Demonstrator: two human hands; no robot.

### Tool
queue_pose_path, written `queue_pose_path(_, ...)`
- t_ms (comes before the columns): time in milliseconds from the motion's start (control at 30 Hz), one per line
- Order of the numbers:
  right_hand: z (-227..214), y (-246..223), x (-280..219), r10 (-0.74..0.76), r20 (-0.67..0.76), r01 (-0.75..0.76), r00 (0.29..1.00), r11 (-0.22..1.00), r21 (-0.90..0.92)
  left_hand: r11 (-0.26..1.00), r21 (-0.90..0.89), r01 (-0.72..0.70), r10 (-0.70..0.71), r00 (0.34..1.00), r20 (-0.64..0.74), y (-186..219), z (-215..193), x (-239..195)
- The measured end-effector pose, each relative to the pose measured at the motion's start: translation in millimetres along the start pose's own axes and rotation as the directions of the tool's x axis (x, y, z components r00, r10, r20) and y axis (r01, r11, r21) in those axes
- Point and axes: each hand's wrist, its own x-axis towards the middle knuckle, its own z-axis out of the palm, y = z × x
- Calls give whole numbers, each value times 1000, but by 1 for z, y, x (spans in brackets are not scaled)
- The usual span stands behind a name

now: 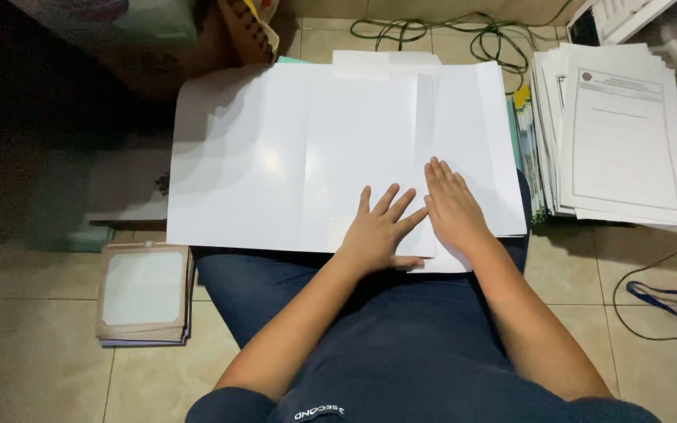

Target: The person folds large white sheets of paper one by one and places them onto a light blue folder. After each sheet is placed, they pick up a printed document from a stack and add it to the folder.

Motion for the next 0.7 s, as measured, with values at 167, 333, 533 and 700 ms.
queue_pose_path(167,-1,3,6,49,70,-47,996,998,-40,1000,-4,5,-5,999,48,2,-2,1)
queue_pose_path(333,7,45,114,90,-9,-90,996,995,-32,1000,-7,-3,4,1000,16,-2,6,0)
queue_pose_path(533,4,43,127,59,-27,-61,998,995,-76,1000,-9,-27,27,997,-67,-6,18,-2)
queue_pose_path(700,10,2,20,52,11,-51,999,997,-56,990,117,-78,98,979,-180,-6,33,-6)
